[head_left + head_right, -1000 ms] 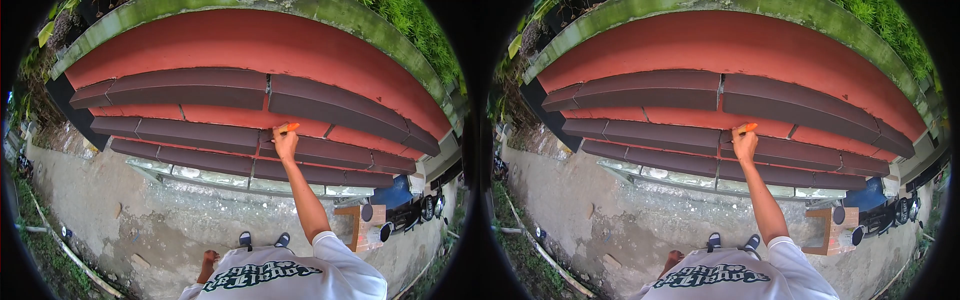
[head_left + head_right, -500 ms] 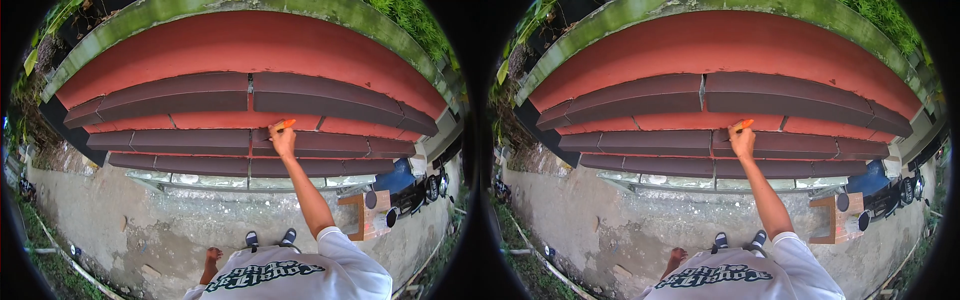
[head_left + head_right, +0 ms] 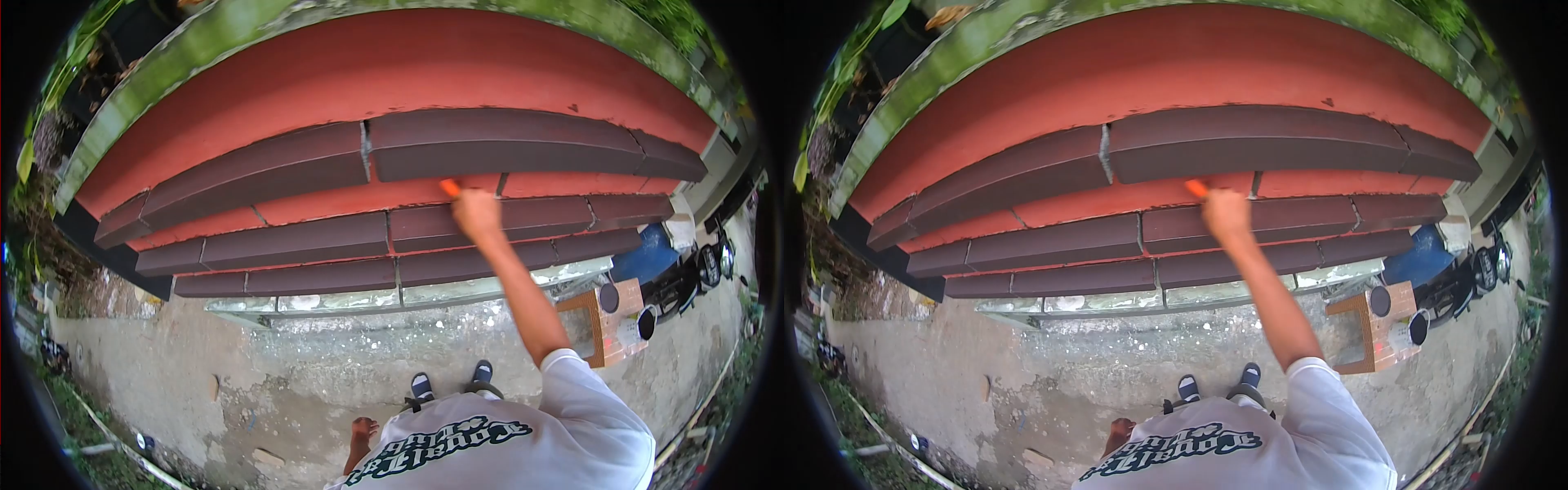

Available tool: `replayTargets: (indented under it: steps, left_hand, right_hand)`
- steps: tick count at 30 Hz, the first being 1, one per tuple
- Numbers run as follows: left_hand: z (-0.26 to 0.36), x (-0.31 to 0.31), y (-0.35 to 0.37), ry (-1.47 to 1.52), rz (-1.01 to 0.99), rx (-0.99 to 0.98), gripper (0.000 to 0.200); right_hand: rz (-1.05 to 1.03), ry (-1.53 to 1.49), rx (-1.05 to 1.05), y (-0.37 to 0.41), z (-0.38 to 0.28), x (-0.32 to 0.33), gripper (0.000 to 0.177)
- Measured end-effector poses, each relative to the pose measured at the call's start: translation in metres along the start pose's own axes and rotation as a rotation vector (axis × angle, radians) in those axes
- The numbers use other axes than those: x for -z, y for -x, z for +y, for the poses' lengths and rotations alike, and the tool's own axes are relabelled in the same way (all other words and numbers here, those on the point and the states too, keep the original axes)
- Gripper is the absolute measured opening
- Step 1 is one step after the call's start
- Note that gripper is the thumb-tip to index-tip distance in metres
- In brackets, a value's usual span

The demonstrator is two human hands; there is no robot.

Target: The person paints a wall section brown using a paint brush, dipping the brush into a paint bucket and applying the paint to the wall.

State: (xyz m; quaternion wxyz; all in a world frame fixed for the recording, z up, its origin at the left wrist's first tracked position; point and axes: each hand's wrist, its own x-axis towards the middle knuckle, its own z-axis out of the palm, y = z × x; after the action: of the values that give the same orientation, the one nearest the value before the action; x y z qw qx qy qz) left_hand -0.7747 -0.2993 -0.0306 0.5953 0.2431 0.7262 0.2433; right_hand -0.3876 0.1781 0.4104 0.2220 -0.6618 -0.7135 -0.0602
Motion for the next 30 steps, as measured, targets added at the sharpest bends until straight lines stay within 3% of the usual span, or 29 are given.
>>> replayTargets:
  steps: [2, 5, 7, 9, 10, 14, 18, 22, 23, 25, 27, 29, 30]
  left_hand:
    - [-0.004, 0.000, -0.001, -0.114, -0.046, -0.090, 0.025]
    - [0.007, -0.010, 0.000, -0.139, -0.050, -0.056, 0.024]
    - [0.020, -0.019, 0.001, 0.010, -0.013, 0.057, 0.023]
    - [0.040, -0.027, -0.001, 0.285, 0.042, 0.201, 0.023]
    - [0.056, -0.032, 0.003, 0.216, 0.043, 0.212, 0.022]
    - [0.085, -0.052, 0.001, 0.256, 0.071, 0.202, 0.020]
    - [0.095, -0.080, -0.007, 0.190, 0.059, 0.247, 0.021]
    - [0.087, -0.105, -0.033, -0.047, -0.133, 0.030, 0.022]
    - [0.091, -0.114, -0.039, 0.007, -0.099, 0.094, 0.021]
    - [0.119, -0.141, -0.032, 0.119, -0.025, 0.226, 0.018]
    - [0.134, -0.159, -0.029, 0.091, -0.020, 0.218, 0.017]
    - [0.147, -0.172, -0.024, 0.092, -0.008, 0.203, 0.016]
    - [0.153, -0.177, -0.021, 0.106, -0.002, 0.193, 0.015]
  right_hand:
    - [-0.011, -0.128, 0.088, -0.004, -0.041, -0.023, 0.038]
    - [-0.030, -0.455, -0.007, -0.009, -0.087, -0.025, 0.019]
    - [0.035, -0.752, 0.000, -0.004, -0.090, -0.027, 0.027]
    - [0.028, -0.775, -0.093, -0.006, -0.066, -0.026, 0.023]
    - [0.021, -0.783, -0.137, -0.005, -0.048, -0.026, 0.021]
    - [0.020, -0.759, -0.281, -0.005, 0.069, -0.024, 0.024]
    - [0.072, -0.648, -0.395, 0.009, 0.190, 0.030, 0.024]
    - [0.231, -0.262, -0.421, 0.030, 0.297, 0.071, 0.023]
    - [0.263, -0.142, -0.411, 0.032, 0.312, 0.082, 0.023]
    - [0.246, -0.034, -0.372, 0.029, 0.316, 0.100, 0.021]
    - [0.190, 0.103, -0.327, 0.025, 0.305, 0.099, 0.019]
    - [0.146, 0.017, -0.256, 0.019, 0.277, 0.075, 0.018]
    - [0.228, -0.005, -0.148, 0.020, 0.255, 0.060, 0.021]
